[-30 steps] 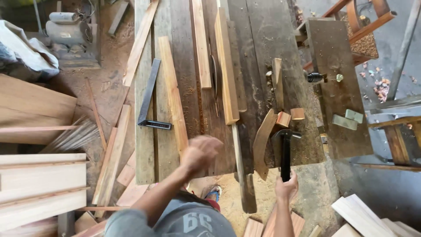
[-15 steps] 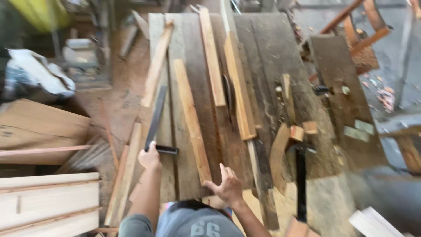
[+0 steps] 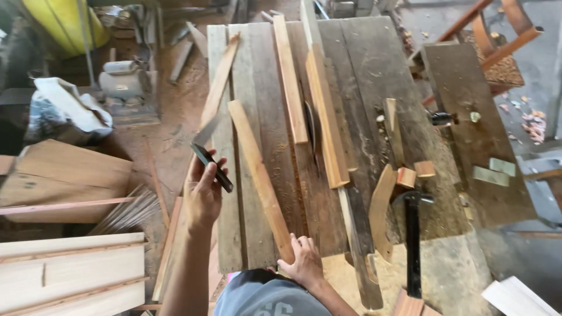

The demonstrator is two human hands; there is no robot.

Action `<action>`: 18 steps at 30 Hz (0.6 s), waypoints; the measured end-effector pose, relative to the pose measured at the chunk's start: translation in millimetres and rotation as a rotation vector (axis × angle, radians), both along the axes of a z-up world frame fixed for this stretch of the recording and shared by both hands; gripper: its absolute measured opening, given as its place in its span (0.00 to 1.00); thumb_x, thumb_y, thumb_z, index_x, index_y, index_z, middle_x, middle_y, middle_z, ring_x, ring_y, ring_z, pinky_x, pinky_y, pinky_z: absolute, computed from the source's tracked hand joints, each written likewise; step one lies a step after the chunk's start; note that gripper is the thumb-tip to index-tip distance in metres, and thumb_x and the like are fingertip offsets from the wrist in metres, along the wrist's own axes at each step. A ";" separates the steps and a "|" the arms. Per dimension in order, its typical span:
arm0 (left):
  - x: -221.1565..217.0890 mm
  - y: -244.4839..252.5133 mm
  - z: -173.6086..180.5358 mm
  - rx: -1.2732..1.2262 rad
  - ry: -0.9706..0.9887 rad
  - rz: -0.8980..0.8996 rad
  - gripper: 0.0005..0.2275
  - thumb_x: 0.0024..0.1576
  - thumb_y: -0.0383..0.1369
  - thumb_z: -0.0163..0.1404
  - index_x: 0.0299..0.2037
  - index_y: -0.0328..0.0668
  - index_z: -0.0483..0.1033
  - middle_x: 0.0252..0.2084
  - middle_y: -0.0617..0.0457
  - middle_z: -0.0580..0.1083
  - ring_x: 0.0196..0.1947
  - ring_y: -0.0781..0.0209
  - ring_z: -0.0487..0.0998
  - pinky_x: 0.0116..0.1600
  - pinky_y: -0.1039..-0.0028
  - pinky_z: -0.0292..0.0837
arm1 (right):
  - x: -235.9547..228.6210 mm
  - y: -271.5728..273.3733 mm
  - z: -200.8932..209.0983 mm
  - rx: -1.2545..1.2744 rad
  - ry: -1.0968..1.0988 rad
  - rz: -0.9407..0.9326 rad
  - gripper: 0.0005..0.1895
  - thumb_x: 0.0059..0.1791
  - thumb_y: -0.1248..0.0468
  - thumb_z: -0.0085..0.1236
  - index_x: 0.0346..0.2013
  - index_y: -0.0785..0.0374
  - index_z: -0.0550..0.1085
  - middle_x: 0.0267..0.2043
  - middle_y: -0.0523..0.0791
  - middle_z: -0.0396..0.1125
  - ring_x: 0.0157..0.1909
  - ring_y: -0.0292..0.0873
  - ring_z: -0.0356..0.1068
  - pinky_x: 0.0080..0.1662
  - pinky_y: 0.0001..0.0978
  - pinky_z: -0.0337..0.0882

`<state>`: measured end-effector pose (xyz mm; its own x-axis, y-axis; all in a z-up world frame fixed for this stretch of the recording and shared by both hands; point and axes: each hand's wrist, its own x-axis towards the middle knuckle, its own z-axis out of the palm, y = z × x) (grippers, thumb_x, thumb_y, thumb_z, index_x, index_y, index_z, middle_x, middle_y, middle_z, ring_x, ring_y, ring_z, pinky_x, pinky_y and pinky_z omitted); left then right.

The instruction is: Measure and mark pieces of wood using a framing square and hammer in a carpentry workshop.

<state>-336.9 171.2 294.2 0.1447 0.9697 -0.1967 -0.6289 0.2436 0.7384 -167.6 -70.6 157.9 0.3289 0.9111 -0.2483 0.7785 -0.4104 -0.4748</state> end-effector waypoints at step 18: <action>45.3 -31.7 -57.5 -0.047 0.214 -0.440 0.10 0.54 0.28 0.63 0.43 0.39 0.77 0.34 0.55 0.76 0.30 0.67 0.77 0.34 0.74 0.77 | 6.5 8.3 -10.9 -0.054 0.119 0.149 0.49 0.38 0.43 0.72 0.62 0.71 0.65 0.50 0.51 0.65 0.55 0.52 0.66 0.57 0.42 0.69</action>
